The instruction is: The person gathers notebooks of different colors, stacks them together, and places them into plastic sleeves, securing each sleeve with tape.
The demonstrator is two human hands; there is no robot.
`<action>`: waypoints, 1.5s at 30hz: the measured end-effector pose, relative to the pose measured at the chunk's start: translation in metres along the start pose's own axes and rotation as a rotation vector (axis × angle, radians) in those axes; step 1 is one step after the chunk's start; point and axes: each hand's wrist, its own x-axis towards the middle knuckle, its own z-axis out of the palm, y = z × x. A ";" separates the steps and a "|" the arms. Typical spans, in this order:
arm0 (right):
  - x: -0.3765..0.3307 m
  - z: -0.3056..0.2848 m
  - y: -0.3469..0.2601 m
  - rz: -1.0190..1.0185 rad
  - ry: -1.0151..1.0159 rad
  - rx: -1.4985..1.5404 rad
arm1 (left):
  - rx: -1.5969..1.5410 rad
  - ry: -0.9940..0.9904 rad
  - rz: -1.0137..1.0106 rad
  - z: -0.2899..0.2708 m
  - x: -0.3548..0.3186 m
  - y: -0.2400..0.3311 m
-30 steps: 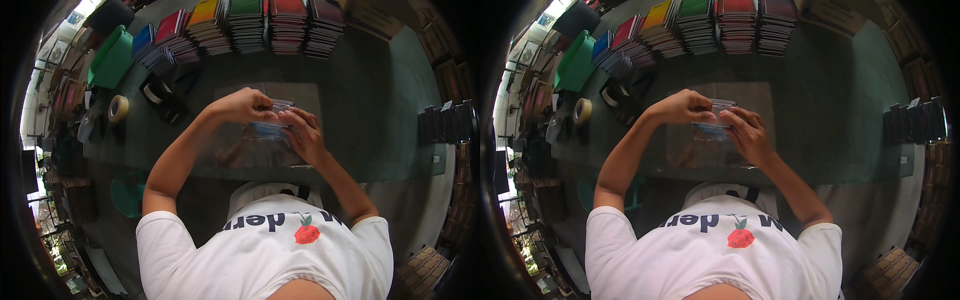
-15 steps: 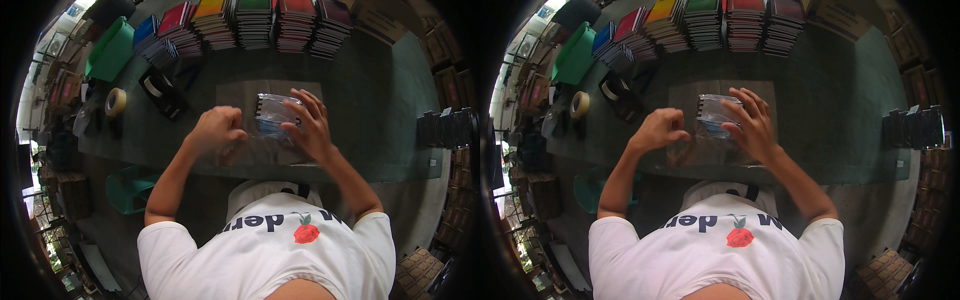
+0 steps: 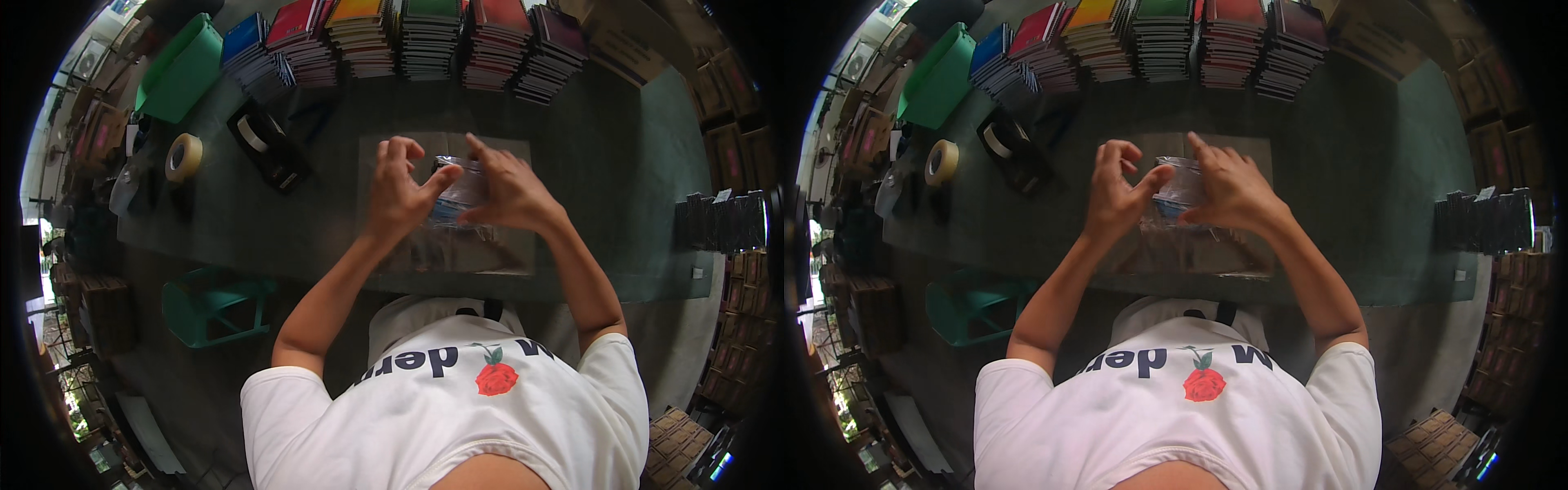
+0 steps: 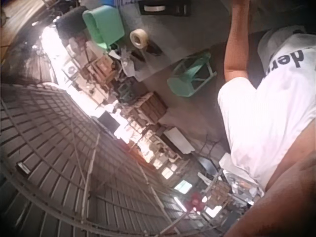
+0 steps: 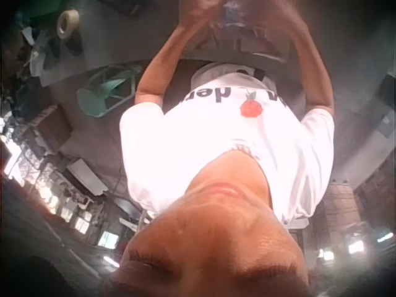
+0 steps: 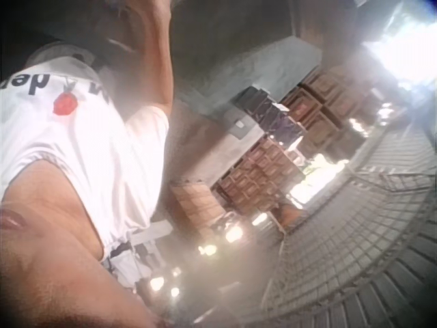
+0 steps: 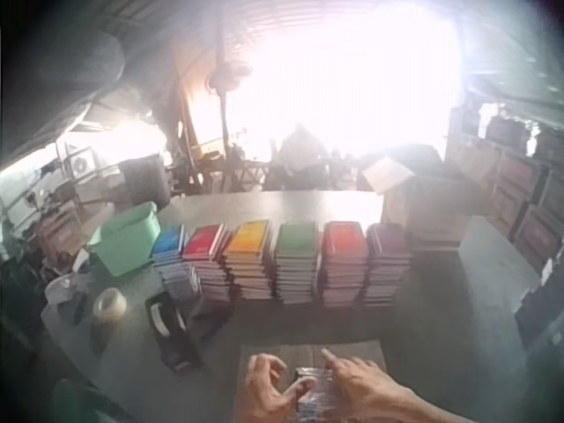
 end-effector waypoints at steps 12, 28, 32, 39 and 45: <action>0.026 0.002 -0.012 -0.070 0.119 0.232 | -0.103 -0.571 -0.114 -0.003 -0.059 -0.027; 0.018 0.064 0.009 -0.246 0.620 0.968 | -0.973 -0.292 -0.185 0.021 0.006 -0.029; 0.015 0.056 0.010 -0.166 0.486 1.295 | -0.839 -0.090 -0.124 0.020 0.015 -0.037; -0.020 0.006 0.050 -0.395 0.834 0.788 | 0.029 -0.316 0.668 -0.043 0.003 0.039; -0.028 0.112 0.044 -0.204 0.882 0.735 | 0.431 -0.423 0.660 -0.016 0.043 0.032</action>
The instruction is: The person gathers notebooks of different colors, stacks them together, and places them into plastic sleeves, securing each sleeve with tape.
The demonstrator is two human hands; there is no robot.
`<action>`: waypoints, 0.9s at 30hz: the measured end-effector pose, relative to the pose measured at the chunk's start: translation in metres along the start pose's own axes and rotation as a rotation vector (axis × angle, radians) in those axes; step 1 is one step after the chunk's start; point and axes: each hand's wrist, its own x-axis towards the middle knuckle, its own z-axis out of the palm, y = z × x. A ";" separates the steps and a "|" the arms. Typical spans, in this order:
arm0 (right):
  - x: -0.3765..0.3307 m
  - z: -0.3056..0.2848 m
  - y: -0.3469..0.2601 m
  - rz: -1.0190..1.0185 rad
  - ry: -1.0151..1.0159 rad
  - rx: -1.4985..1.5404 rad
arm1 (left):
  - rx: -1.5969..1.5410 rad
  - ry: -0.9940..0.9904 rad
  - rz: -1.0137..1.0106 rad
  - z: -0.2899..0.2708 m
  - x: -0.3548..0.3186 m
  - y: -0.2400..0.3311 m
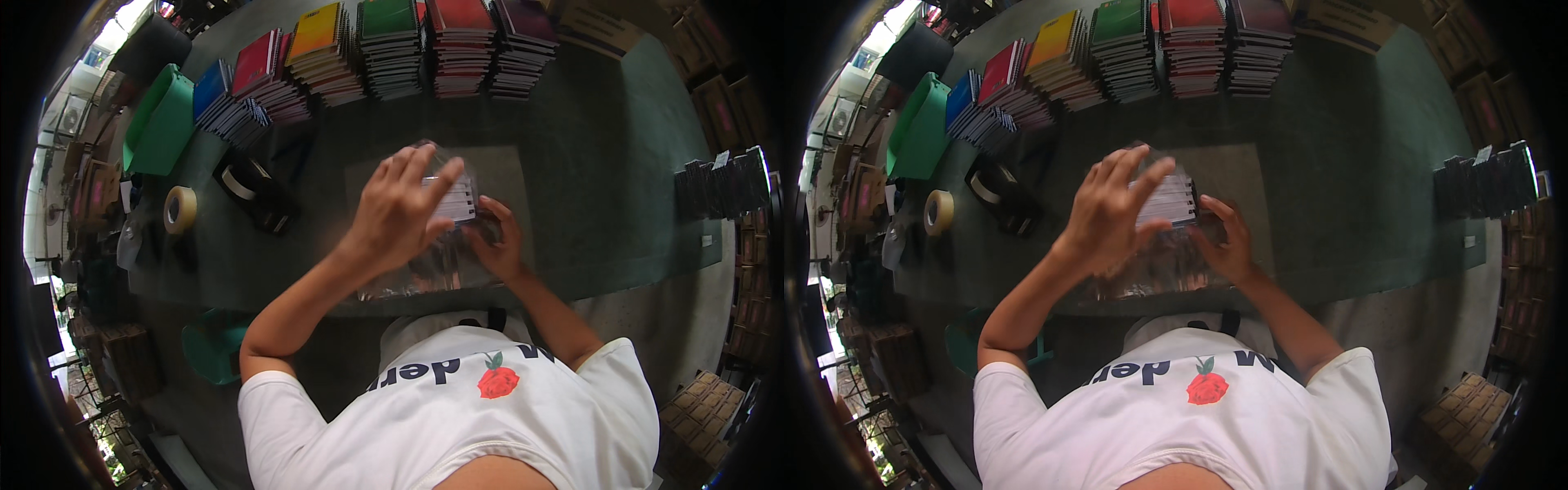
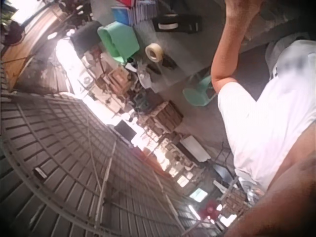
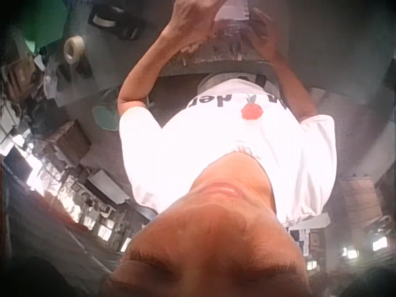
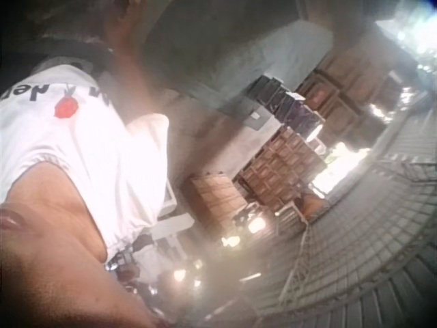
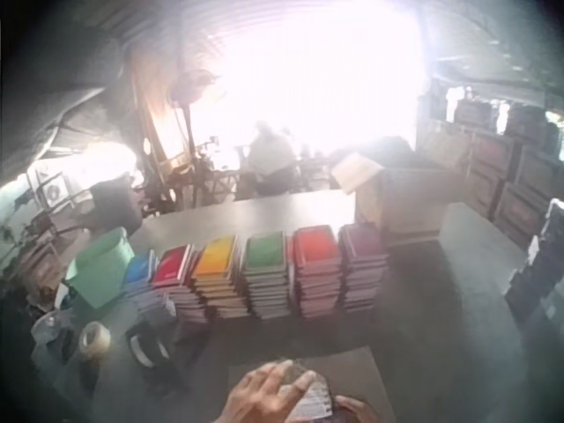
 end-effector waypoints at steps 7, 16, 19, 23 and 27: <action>0.030 -0.019 -0.012 -0.377 -0.256 -0.417 | 0.024 -0.321 0.049 -0.023 -0.009 0.024; 0.058 -0.024 -0.009 -0.665 -0.561 -0.556 | 0.093 -0.197 0.481 -0.035 -0.037 0.013; 0.056 -0.019 -0.015 -0.662 -0.548 -0.581 | 0.184 -0.097 0.202 -0.040 -0.011 -0.025; 0.044 -0.011 -0.017 -0.622 -0.533 -0.581 | 0.099 -0.198 0.313 -0.022 0.010 -0.031; 0.040 -0.008 -0.016 -0.545 -0.502 -0.553 | 0.083 -0.293 0.344 -0.007 0.024 -0.027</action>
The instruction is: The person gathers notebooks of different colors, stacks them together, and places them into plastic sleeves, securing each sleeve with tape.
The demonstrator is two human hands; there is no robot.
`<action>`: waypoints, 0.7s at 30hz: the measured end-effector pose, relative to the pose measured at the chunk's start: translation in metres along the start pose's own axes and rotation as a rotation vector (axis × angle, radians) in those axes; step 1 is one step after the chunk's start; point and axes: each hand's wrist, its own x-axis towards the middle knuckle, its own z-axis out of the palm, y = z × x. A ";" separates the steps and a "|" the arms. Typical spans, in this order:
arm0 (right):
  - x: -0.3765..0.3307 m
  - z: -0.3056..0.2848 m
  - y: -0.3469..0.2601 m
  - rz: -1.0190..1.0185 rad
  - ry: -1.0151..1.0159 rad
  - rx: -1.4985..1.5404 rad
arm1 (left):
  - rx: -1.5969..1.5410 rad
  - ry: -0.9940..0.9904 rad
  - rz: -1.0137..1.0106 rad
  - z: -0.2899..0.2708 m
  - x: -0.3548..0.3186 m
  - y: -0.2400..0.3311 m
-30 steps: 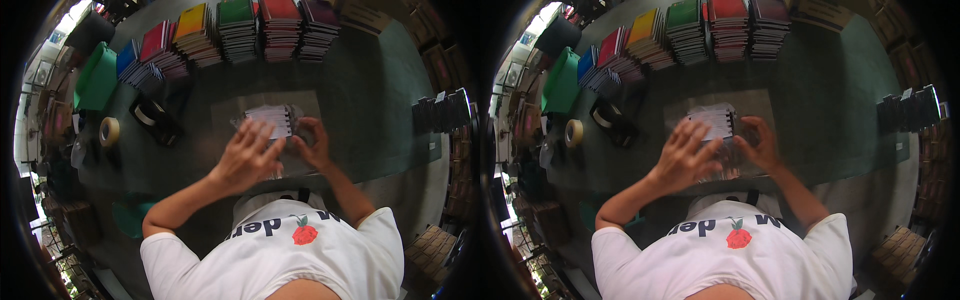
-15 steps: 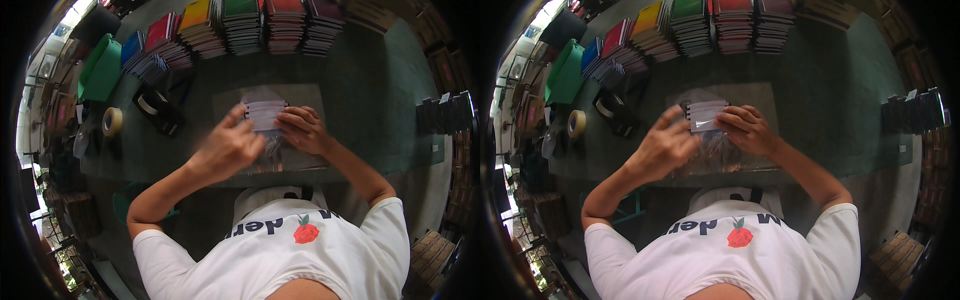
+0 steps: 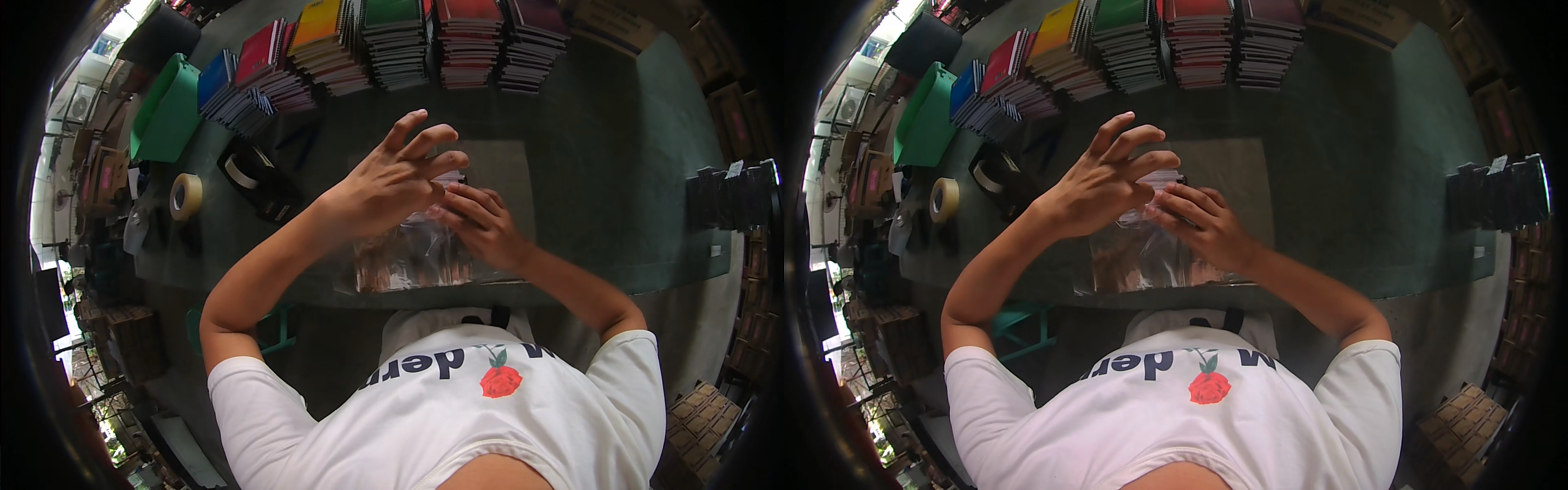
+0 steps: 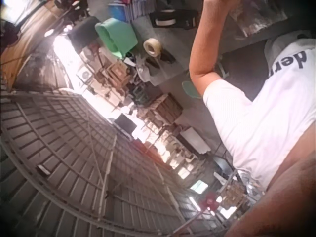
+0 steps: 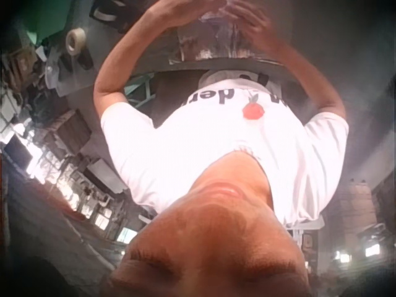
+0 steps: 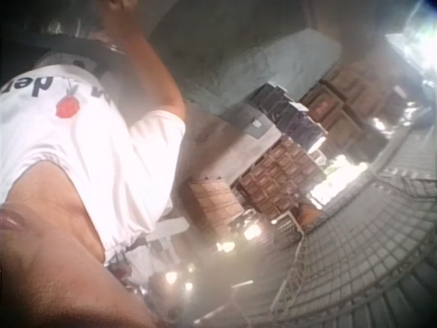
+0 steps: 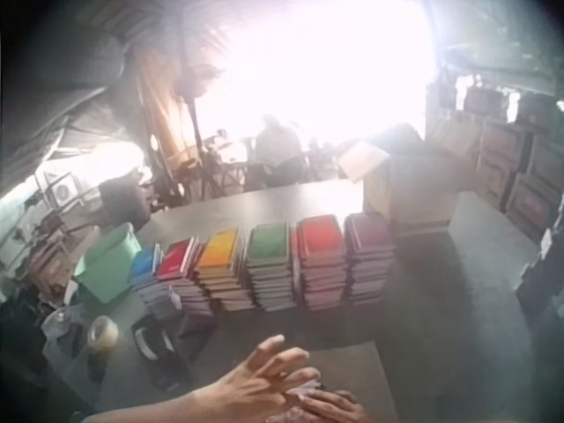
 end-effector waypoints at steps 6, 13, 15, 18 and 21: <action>0.002 0.003 0.003 0.118 0.022 0.122 | 0.004 -0.156 -0.091 -0.021 0.004 0.002; -0.004 0.007 0.009 0.016 -0.066 0.065 | -0.087 -0.280 0.073 -0.025 -0.031 0.047; -0.002 0.007 0.004 0.011 -0.076 0.061 | -0.062 -0.117 -0.002 -0.033 -0.031 0.044; 0.006 -0.004 -0.004 0.026 -0.199 -0.057 | 0.095 0.043 -0.101 -0.031 -0.024 0.015; 0.007 -0.003 -0.004 -0.003 -0.184 -0.110 | 0.008 0.063 0.019 -0.025 -0.012 0.004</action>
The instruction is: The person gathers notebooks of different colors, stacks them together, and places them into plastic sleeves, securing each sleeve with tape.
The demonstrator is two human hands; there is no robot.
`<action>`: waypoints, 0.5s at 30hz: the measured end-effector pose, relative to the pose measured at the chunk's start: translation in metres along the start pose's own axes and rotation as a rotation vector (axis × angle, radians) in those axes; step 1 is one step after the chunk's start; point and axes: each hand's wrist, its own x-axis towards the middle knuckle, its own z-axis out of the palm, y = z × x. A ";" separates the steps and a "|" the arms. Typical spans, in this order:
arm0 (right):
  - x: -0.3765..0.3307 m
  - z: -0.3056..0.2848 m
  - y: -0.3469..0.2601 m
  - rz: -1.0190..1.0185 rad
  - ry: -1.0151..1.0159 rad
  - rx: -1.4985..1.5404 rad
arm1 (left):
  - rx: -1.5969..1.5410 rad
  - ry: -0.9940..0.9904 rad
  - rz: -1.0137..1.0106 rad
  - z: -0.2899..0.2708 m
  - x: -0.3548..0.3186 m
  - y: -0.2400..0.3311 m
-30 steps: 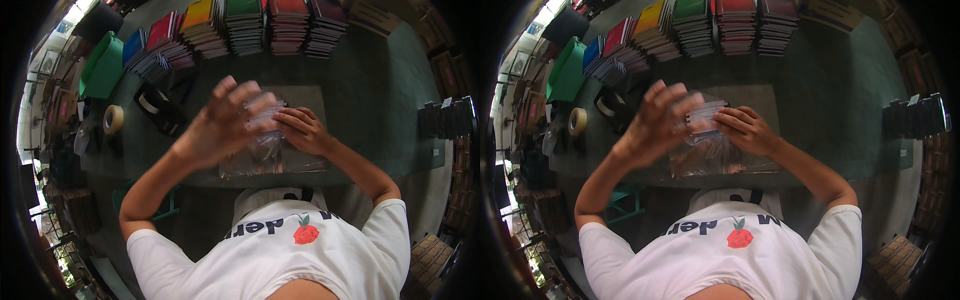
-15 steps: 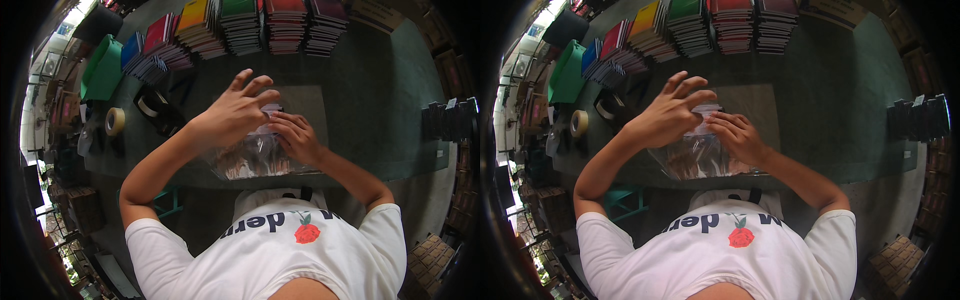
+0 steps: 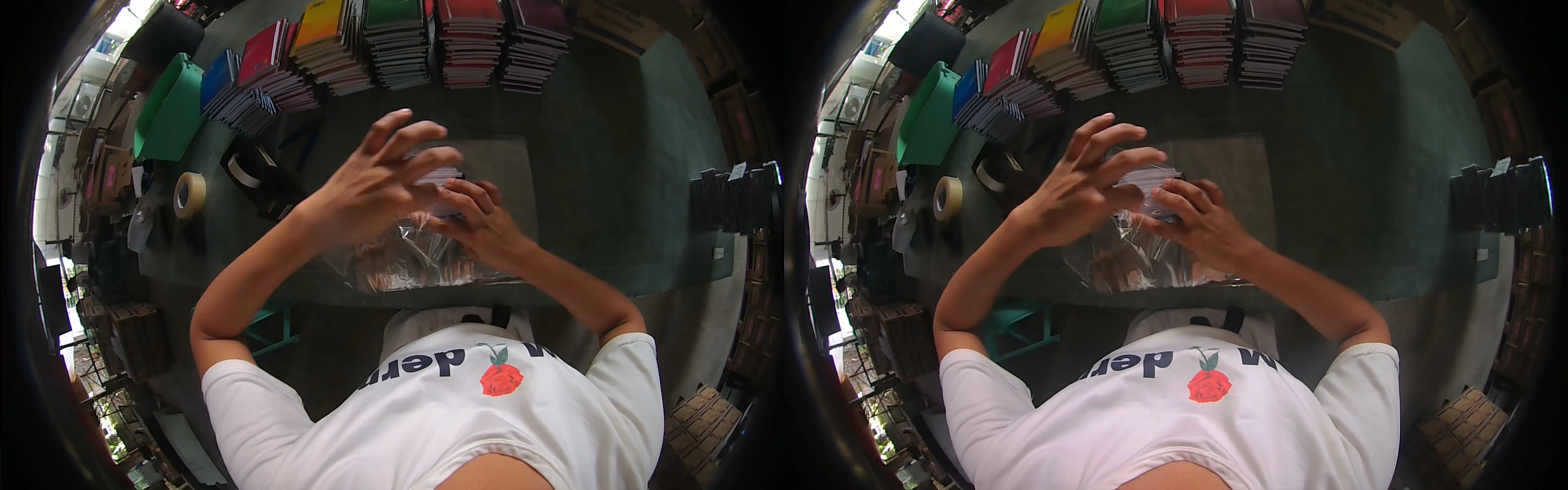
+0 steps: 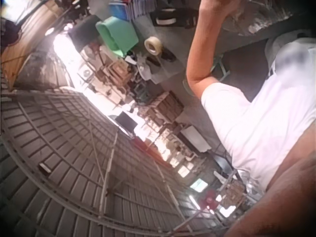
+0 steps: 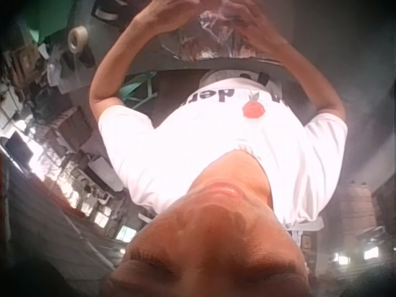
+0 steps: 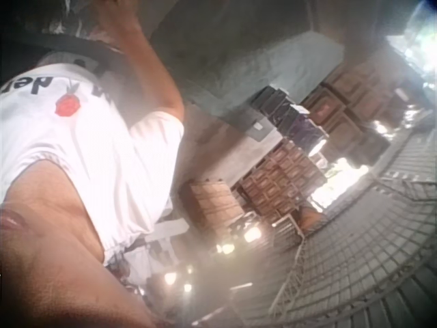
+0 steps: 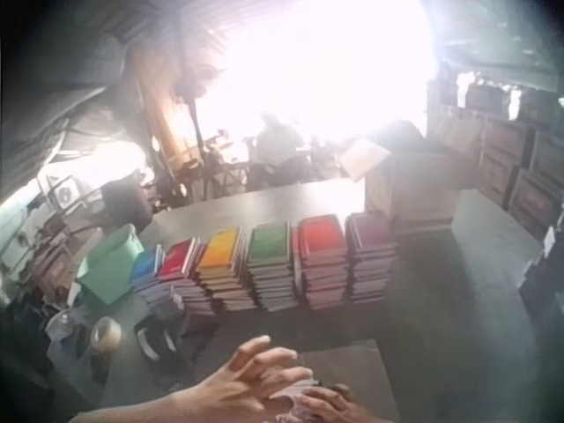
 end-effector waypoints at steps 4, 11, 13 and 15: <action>-0.003 0.004 0.002 0.019 0.028 -0.037 | -0.057 -0.014 -0.071 -0.011 0.022 0.005; -0.004 0.011 0.000 0.129 0.159 0.216 | 0.057 -0.152 0.004 0.010 0.015 -0.004; -0.007 0.011 0.000 0.154 0.193 0.282 | 0.031 -0.137 -0.028 0.017 0.018 -0.003; -0.003 0.002 0.000 0.108 0.178 0.255 | 0.040 -0.151 -0.036 0.023 0.019 -0.001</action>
